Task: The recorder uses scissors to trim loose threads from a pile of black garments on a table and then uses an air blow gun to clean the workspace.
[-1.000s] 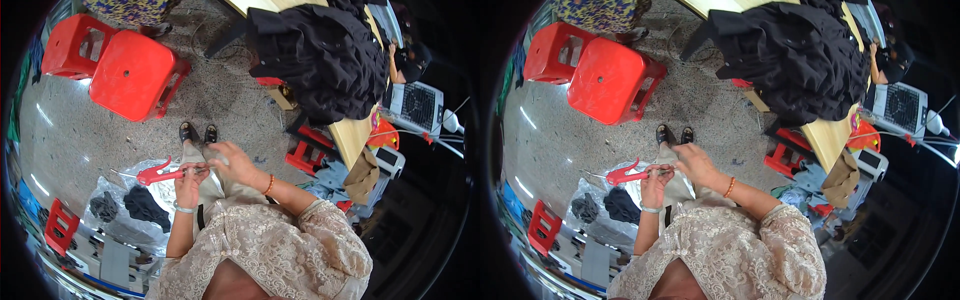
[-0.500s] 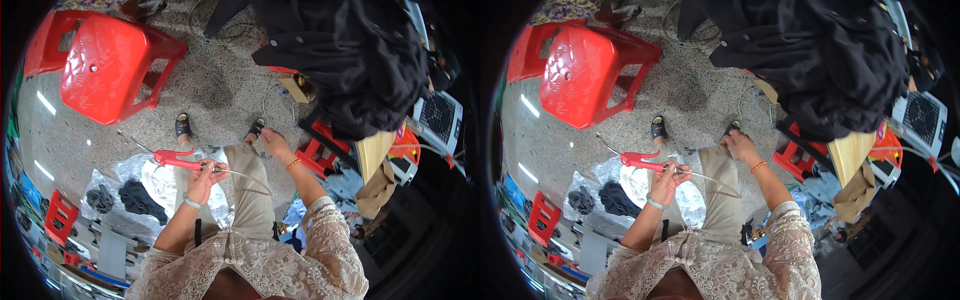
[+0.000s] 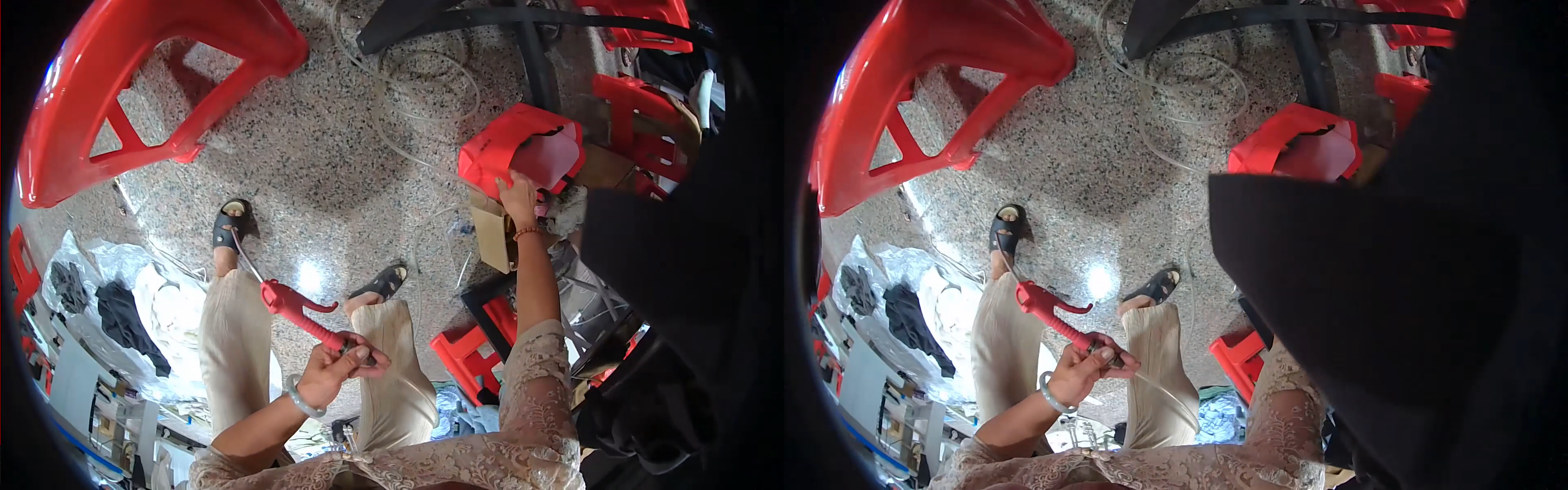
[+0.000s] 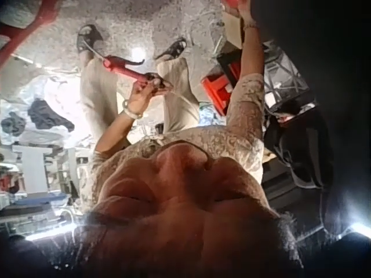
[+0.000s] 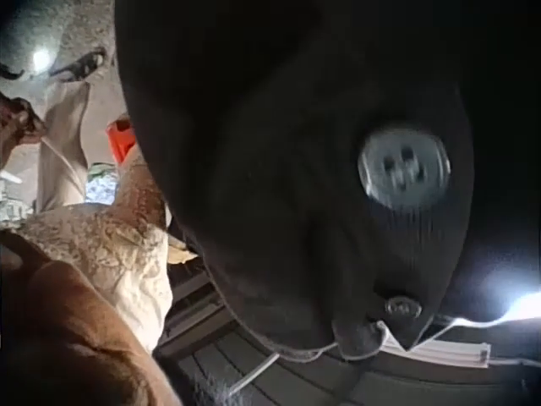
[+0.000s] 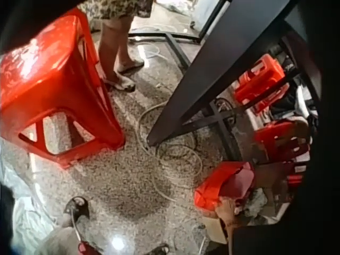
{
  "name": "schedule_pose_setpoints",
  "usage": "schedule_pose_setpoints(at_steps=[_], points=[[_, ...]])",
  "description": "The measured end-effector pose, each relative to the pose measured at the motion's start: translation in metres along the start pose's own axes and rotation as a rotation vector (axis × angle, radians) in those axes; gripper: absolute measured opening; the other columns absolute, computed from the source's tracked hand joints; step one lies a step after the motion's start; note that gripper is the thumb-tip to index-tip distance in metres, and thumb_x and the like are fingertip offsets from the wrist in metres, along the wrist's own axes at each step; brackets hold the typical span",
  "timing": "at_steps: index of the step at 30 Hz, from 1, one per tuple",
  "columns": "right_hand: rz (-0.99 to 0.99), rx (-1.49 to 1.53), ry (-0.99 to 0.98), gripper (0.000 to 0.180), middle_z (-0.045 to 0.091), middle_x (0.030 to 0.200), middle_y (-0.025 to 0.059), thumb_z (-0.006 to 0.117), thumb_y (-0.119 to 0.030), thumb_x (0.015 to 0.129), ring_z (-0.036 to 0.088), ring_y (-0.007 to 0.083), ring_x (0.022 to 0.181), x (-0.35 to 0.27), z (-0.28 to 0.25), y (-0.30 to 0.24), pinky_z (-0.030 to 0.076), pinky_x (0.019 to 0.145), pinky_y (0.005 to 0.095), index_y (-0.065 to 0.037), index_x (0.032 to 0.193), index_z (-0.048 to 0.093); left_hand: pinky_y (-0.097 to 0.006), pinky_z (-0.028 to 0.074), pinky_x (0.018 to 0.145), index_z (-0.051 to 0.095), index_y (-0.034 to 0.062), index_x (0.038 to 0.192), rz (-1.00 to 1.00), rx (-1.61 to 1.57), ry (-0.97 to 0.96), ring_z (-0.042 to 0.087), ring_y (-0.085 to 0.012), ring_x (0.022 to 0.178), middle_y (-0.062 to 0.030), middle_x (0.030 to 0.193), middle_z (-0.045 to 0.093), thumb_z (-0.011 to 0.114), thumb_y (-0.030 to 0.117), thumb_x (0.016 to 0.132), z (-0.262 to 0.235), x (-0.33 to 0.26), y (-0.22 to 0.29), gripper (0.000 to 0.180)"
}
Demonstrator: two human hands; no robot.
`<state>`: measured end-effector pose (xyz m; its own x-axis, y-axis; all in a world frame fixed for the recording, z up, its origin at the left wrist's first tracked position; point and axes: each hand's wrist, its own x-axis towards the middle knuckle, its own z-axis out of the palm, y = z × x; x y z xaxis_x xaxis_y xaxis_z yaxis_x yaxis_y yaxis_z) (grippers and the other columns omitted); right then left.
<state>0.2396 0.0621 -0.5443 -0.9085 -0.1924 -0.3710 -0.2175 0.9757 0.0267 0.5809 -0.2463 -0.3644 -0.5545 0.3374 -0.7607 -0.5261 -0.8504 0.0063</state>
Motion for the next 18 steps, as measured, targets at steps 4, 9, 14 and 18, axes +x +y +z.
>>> schedule_pose_setpoints(at_steps=[4, 9, 14, 18], points=[[-0.062, 0.009, -0.116, 0.039, 0.064, 0.085, 0.0271, 0.058, -0.039, 0.089, 0.062, 0.0444, 0.085, -0.004, 0.019, -0.008, 0.049, 0.076, 0.0512, 0.0, 0.087, 0.066, -0.041, 0.057, 0.086, 0.054, 0.0001, 0.111, 0.023, -0.029, 0.013, 0.066, -0.0271, 0.099, -0.0188, 0.102, 0.067, 0.053, 0.014, 0.099, -0.007, 0.014, -0.006, 0.019], [-0.251, -0.043, -0.132, 0.04, 0.061, 0.067, 0.0243, 0.054, -0.036, 0.092, 0.061, 0.0442, 0.068, -0.034, 0.029, -0.05, 0.047, 0.065, 0.0546, -0.001, 0.073, 0.061, -0.04, 0.057, 0.085, 0.054, -0.0006, 0.111, 0.041, -0.001, 0.021, 0.067, -0.0269, 0.098, -0.0184, 0.101, 0.067, 0.054, 0.014, 0.098, -0.001, 0.022, 0.005, 0.019], [-0.322, 0.213, -0.449, 0.031, 0.069, 0.085, 0.0204, 0.055, -0.032, 0.094, 0.067, 0.0375, 0.079, -0.057, 0.008, -0.113, 0.051, 0.066, 0.0469, -0.004, 0.098, 0.067, -0.039, 0.057, 0.086, 0.054, -0.0009, 0.11, 0.036, 0.035, 0.042, 0.067, -0.0263, 0.097, -0.0184, 0.101, 0.067, 0.054, 0.014, 0.098, 0.0, 0.019, 0.012, 0.019], [0.366, 1.451, -0.903, 0.048, 0.062, 0.123, 0.0081, 0.056, -0.031, 0.096, 0.062, 0.0188, 0.104, -0.045, 0.024, -0.112, 0.048, 0.077, 0.0296, -0.006, 0.136, 0.049, -0.039, 0.056, 0.087, 0.054, -0.0012, 0.11, 0.027, 0.018, 0.048, 0.067, -0.0251, 0.099, -0.0181, 0.102, 0.067, 0.054, 0.013, 0.098, -0.001, 0.015, 0.014, 0.018]])
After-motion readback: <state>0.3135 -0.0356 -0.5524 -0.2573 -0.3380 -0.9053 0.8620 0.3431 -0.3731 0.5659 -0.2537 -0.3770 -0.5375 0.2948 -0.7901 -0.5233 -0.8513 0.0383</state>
